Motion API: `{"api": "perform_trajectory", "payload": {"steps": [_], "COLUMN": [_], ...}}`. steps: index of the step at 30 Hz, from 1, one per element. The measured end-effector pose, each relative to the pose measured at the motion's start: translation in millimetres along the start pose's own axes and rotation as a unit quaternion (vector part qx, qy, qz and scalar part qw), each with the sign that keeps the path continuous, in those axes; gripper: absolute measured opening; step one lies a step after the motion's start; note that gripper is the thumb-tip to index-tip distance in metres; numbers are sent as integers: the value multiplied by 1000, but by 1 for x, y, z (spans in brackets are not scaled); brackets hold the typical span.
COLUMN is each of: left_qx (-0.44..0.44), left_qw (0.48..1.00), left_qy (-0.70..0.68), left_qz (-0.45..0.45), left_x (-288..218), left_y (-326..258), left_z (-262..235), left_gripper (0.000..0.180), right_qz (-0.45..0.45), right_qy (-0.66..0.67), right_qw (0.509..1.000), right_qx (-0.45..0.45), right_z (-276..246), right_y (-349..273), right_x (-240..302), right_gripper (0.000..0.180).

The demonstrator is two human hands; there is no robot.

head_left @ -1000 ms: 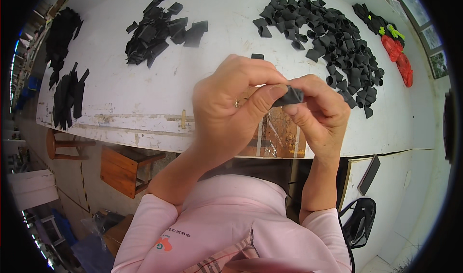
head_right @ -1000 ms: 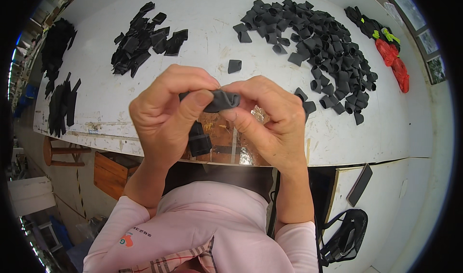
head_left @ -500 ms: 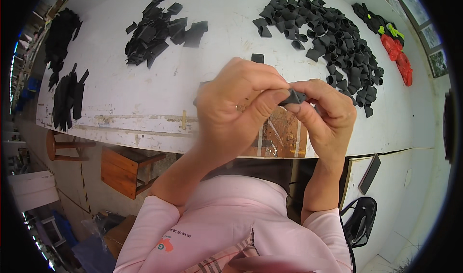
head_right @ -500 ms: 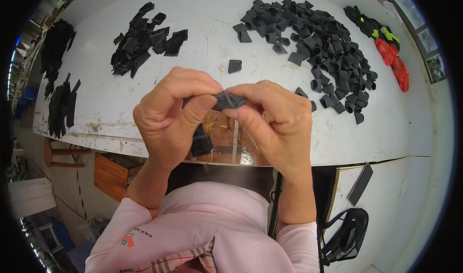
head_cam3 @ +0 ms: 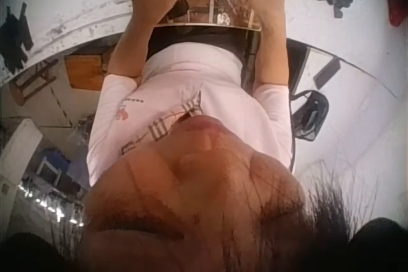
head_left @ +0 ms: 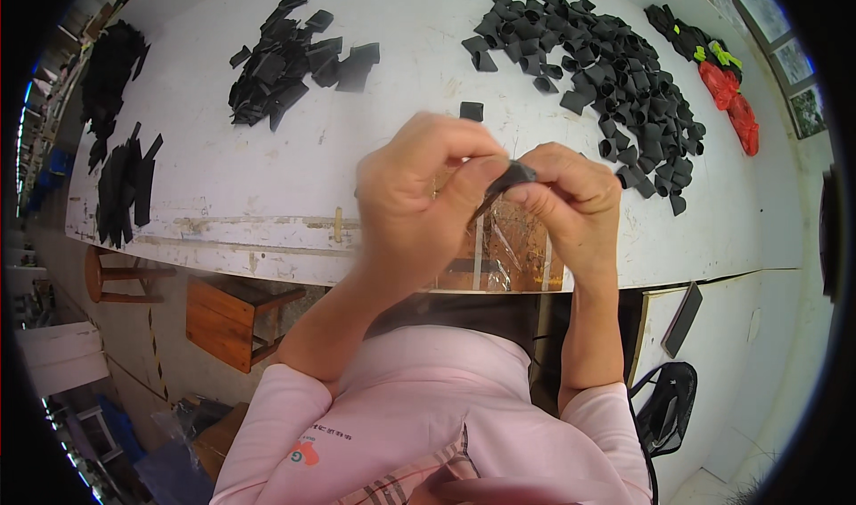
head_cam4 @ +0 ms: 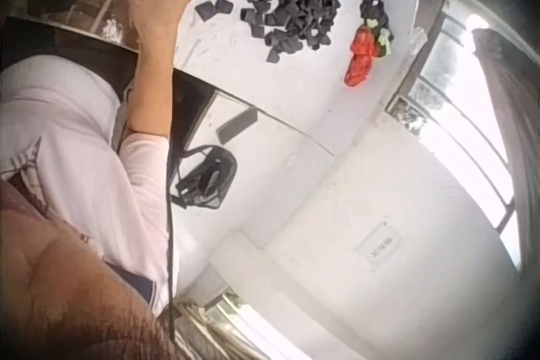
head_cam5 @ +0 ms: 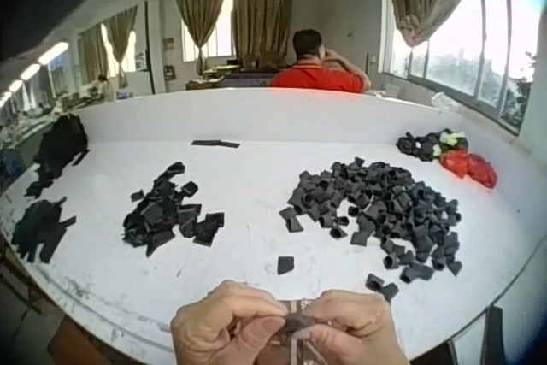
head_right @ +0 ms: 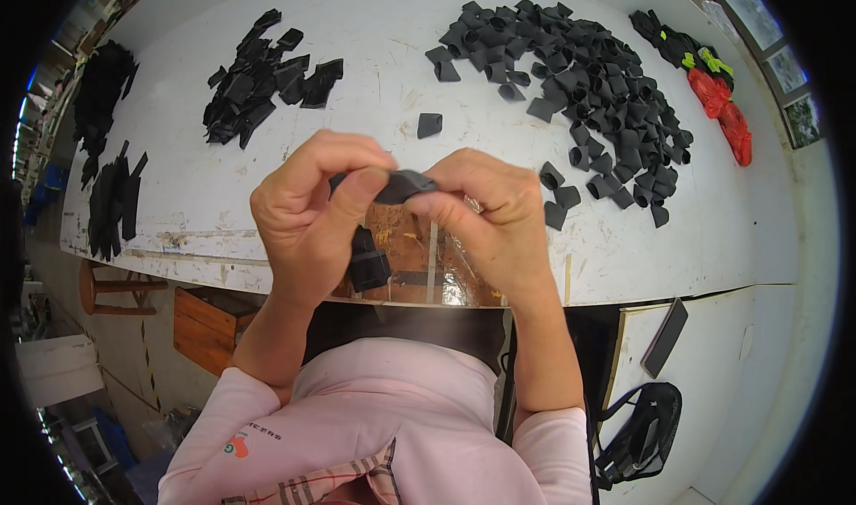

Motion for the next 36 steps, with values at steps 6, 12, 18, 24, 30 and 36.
{"api": "perform_trajectory", "payload": {"steps": [6,12,18,24,30,36], "left_qx": [-40,-33,-35,5,55,123], "left_qw": [964,910,907,883,936,984], "left_qy": [-238,-380,-388,-447,-316,-81], "left_qz": [-116,-160,-162,-147,-144,-103], "left_x": [36,60,59,62,48,19], "left_y": [-15,-27,-16,-11,-9,3], "left_z": [-11,-6,0,0,8,17], "left_gripper": [7,9,10,10,16,11], "right_qz": [-22,-65,-47,-81,-78,-23], "right_qy": [-87,-167,-171,-184,-188,-139], "right_qw": [996,983,984,980,979,990], "right_qx": [11,32,9,-8,-21,-29], "right_z": [5,11,3,1,-1,1], "right_y": [5,6,7,8,-10,-12], "right_x": [22,35,36,40,25,29], "right_gripper": [8,12,13,11,11,9]}}
Point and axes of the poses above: each hand's wrist, its own y-axis towards the middle knuckle, its own z-axis out of the palm, x = y × z, the point moved 10 cm from there along y, towards the middle knuckle, and after that the axes turned 12 degrees about -z, right-handed, at the moved point
